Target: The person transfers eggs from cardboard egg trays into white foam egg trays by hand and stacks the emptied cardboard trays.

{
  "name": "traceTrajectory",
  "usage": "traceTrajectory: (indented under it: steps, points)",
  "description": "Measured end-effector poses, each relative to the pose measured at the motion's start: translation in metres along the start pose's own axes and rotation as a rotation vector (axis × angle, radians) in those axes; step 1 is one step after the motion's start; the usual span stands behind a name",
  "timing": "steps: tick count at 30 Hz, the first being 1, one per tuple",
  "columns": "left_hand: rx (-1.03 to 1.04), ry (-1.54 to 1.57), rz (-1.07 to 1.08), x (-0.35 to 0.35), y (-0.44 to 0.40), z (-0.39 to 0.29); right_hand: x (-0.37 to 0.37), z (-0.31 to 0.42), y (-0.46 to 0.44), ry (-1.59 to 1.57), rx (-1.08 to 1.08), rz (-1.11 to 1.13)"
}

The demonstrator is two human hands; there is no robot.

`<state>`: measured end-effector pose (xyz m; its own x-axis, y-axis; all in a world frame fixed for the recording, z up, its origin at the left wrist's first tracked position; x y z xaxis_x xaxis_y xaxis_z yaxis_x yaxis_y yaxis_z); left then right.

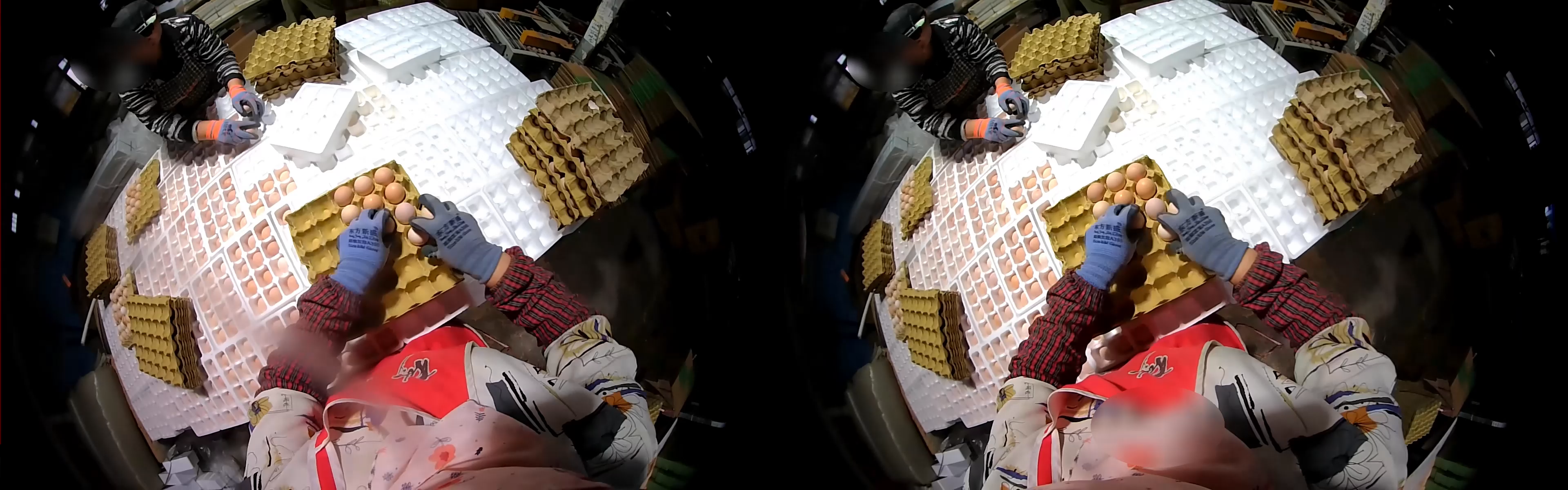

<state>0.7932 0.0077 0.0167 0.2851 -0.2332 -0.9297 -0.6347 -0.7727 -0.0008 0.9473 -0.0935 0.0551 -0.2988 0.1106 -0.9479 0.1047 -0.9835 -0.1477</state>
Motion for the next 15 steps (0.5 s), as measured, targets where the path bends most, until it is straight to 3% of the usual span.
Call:
traceTrajectory:
  steps: [1,3,5,7,9,11,13,14,15]
  points:
    - [0.023,0.100,-0.018,-0.017,0.005,-0.002,0.018,-0.001,-0.008,0.146,0.041,0.086]
    - [-0.051,0.946,-0.083,-0.001,0.000,0.032,0.029,-0.007,-0.011,0.208,0.048,0.139]
    - [-0.140,1.505,0.047,-0.042,0.002,0.018,0.013,-0.022,-0.005,-0.029,-0.024,0.018]
    - [-0.215,1.117,0.274,-0.039,-0.011,0.021,0.009,-0.051,0.010,-0.554,-0.011,-0.264]
    - [0.185,0.225,-0.092,-0.029,-0.022,-0.012,0.007,-0.074,0.053,-1.416,0.609,-0.276]
    - [0.139,-0.307,-0.104,-0.020,-0.024,-0.049,0.008,-0.094,0.104,-1.281,0.765,-0.359]
    - [-0.008,-0.473,0.029,-0.002,-0.034,-0.058,0.056,-0.126,0.155,-0.713,0.424,-0.371]
    - [0.002,-0.475,0.027,-0.002,-0.038,-0.062,0.037,-0.102,0.166,-0.514,0.561,-0.066]
    - [-0.026,-0.496,0.044,-0.003,-0.039,-0.064,0.045,-0.091,0.177,-0.387,0.498,0.000]
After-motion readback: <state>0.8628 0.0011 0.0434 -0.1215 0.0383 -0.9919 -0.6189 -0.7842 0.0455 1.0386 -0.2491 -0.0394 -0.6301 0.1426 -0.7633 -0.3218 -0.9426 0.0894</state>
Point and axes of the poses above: each hand's wrist, its own y-axis away from the middle knuckle, its own x-axis out of the palm, z = x × y, the point moved 3 cm from there along -y, towards the middle knuckle, and after that the axes turned 3 degrees about -x, right-handed, at the moved point
